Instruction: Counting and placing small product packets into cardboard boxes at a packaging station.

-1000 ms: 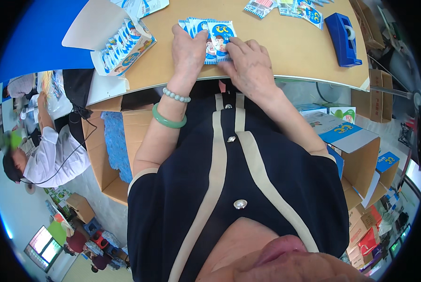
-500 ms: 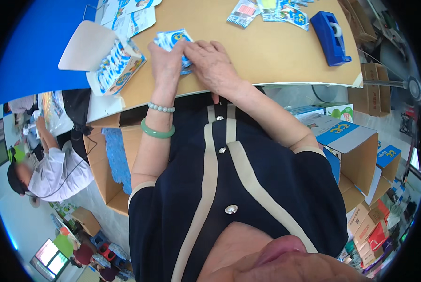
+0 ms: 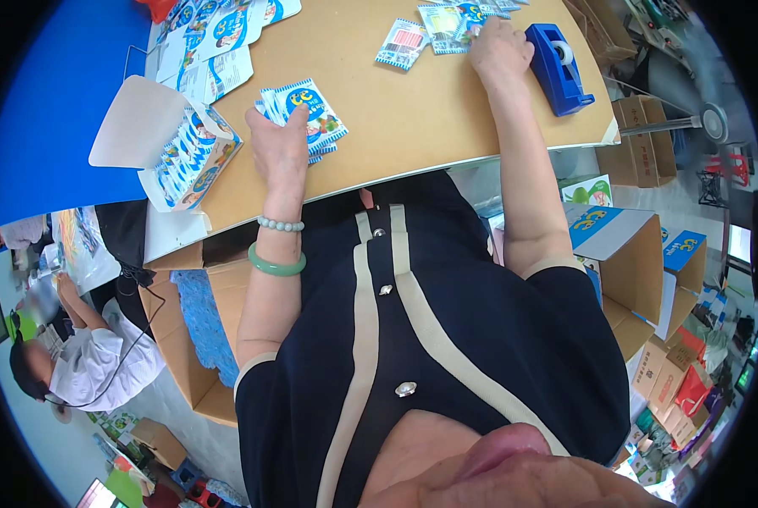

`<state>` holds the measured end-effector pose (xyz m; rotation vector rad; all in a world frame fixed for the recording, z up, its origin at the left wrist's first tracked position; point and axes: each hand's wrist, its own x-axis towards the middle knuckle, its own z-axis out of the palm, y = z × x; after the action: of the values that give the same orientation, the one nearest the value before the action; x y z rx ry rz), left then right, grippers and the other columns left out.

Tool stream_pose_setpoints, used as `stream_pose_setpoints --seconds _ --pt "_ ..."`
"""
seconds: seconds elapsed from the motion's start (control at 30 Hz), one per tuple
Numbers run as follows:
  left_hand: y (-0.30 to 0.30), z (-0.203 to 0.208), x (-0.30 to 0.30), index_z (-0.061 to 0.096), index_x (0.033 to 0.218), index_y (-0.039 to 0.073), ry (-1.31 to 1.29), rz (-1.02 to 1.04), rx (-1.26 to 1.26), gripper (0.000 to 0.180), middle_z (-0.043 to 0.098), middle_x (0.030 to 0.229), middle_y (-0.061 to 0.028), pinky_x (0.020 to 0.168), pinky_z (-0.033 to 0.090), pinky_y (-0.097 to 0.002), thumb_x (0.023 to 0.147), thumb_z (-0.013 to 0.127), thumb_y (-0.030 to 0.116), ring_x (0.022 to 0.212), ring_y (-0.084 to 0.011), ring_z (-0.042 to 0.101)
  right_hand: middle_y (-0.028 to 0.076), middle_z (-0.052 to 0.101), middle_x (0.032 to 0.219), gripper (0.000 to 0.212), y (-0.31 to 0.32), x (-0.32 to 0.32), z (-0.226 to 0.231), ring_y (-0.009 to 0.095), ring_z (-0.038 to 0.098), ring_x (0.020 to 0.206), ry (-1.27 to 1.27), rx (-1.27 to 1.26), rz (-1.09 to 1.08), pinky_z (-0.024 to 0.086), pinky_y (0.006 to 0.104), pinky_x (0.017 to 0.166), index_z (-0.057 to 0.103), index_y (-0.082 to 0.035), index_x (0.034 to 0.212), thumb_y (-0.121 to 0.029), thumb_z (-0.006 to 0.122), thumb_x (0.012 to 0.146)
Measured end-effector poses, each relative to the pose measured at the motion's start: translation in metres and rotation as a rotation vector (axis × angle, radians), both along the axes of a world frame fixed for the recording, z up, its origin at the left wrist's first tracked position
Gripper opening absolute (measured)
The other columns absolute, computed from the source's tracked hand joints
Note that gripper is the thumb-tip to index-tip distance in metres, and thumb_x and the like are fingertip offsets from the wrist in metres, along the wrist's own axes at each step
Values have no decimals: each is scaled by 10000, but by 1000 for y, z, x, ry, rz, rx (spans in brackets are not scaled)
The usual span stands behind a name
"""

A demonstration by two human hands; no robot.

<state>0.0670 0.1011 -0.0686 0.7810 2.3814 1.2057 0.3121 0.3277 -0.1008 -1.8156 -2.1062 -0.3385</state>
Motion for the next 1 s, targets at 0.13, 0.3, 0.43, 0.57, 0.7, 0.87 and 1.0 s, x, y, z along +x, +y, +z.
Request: stream_pose_setpoints --seconds 0.13,0.3,0.43,0.57,0.7,0.87,1.0 --pt "-8 3 -14 463 1213 -12 18 19 -48 589 682 1053 -188 849 513 -433 801 731 313 960 -335 677 127 684 1084 293 -29 -6 20 295 638 1030 22 -276 -38 485 442 848 683 -53 945 -330 628 868" --pt "-18 -2 -26 489 1152 -3 108 6 -77 503 687 1017 -147 757 541 -364 824 721 300 861 -245 697 140 699 966 350 -39 -13 22 278 661 931 589 -430 29 499 421 783 686 -37 971 -360 679 835" --pt "-19 13 -26 473 1181 14 39 -9 -55 568 682 1053 -191 846 501 -472 788 738 326 980 -370 661 126 700 879 403 -13 -29 17 263 667 812 949 -341 43 498 386 722 673 -12 948 -385 721 803" --pt "-32 10 -34 469 1161 15 51 -9 -83 554 679 1034 -199 834 498 -484 791 736 329 974 -385 656 122 699 891 346 -11 -77 8 261 666 823 732 -365 -66 508 400 738 670 -38 945 -353 721 812" --pt "-38 13 -36 464 1140 14 61 -29 -103 536 675 1015 -208 820 496 -496 800 730 331 959 -398 653 82 667 811 312 -16 -77 0 197 629 719 462 -194 -166 488 358 649 638 -37 889 -311 739 779" --pt "-44 13 -43 458 1128 11 48 -13 -96 528 670 1004 -216 817 493 -503 805 727 331 951 -403 651 28 636 771 263 -34 -71 14 129 589 654 791 -350 86 459 306 584 601 -39 842 -223 761 745" --pt "-51 8 -47 460 1126 5 60 -12 -117 523 665 1011 -224 828 487 -508 805 723 322 965 -406 646 35 658 830 217 -91 -68 72 133 608 671 1029 -603 377 486 303 615 622 -20 907 -135 733 760"
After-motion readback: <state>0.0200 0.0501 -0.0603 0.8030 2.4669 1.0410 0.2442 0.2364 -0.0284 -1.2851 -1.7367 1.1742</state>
